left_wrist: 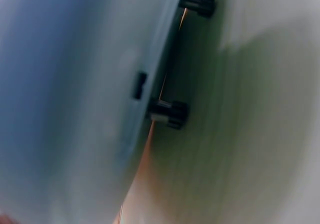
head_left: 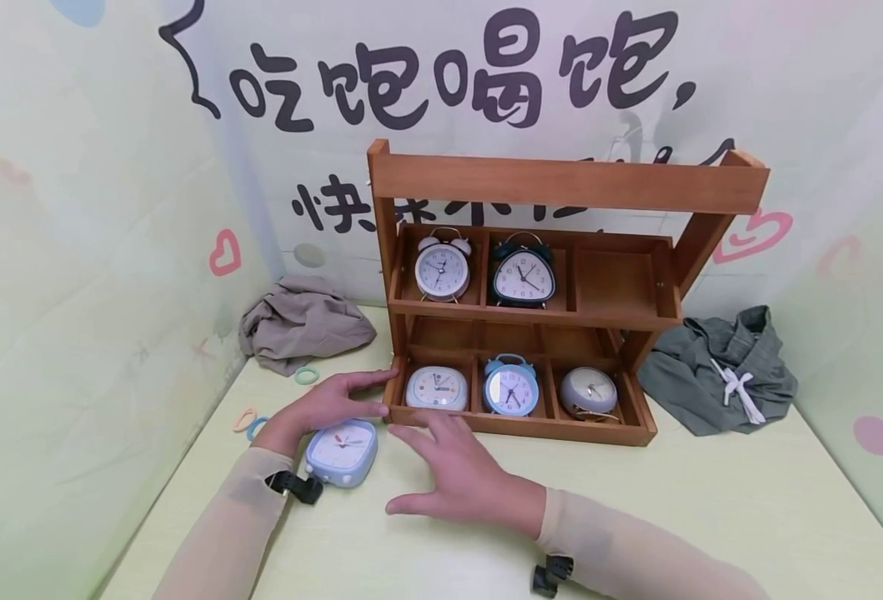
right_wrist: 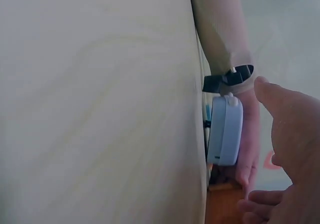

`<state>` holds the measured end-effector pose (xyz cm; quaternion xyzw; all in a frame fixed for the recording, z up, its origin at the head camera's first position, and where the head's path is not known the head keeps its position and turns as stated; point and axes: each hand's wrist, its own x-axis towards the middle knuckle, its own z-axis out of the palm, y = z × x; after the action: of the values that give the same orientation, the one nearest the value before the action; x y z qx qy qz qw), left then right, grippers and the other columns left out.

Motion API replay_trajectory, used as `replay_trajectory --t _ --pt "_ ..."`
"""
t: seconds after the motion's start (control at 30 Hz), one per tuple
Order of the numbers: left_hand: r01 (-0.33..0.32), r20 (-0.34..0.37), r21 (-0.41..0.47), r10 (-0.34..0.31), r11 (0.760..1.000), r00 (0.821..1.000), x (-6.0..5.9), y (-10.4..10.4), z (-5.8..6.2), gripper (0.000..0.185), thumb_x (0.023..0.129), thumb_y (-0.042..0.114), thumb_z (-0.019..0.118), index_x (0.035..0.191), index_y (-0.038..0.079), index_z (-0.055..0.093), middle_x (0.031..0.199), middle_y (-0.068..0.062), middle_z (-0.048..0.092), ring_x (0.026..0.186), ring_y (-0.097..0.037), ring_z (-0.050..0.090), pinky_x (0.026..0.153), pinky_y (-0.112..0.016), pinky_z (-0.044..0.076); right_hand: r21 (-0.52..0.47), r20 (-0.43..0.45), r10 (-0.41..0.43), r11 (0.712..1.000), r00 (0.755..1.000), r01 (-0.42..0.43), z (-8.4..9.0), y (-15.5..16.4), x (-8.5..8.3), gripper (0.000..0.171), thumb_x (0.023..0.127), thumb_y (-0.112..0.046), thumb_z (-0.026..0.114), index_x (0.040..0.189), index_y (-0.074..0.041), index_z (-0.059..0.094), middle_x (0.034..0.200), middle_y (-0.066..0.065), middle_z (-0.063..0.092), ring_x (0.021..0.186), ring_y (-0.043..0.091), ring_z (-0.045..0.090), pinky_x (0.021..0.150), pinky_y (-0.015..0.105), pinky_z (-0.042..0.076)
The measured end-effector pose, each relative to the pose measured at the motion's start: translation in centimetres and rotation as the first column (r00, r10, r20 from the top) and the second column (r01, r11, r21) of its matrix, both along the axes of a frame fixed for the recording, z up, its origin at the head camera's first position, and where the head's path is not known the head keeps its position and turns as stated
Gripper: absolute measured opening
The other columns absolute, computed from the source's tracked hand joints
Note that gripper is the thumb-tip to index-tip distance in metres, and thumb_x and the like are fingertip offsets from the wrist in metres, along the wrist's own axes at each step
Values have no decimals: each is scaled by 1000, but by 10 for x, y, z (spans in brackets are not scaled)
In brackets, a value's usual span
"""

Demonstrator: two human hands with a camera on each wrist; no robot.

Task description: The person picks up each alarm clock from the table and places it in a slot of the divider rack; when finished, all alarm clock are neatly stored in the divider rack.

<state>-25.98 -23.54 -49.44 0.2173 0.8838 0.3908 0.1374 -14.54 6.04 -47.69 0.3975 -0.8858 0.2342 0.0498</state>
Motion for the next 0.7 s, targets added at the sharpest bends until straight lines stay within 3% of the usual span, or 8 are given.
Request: replay_trajectory --t 0.13,0.3,0.7 --pt "3 0 5 -3 1000 1000 0 0 0 73 96 61 84 162 47 57 170 10 51 163 -28 38 131 -66 28 31 93 17 999 996 -20 -4 -13 2 100 91 -79 77 171 -26 47 159 12 53 141 28 56 116 51 51" --pt "14 -12 10 -14 1000 1000 0 -1 -1 73 96 60 84 162 47 56 170 11 51 163 -27 38 131 -64 28 45 144 29 998 989 -36 -10 -29 2 99 92 -79 75 172 -31 44 163 16 52 144 27 55 115 49 53" --pt "30 -22 25 -29 999 999 2 -2 0 71 98 57 83 162 47 56 168 13 52 162 -26 40 132 -63 29 116 94 40 992 995 -51 -13 -47 1 94 93 -78 75 171 -33 47 170 22 44 154 34 47 122 51 47"
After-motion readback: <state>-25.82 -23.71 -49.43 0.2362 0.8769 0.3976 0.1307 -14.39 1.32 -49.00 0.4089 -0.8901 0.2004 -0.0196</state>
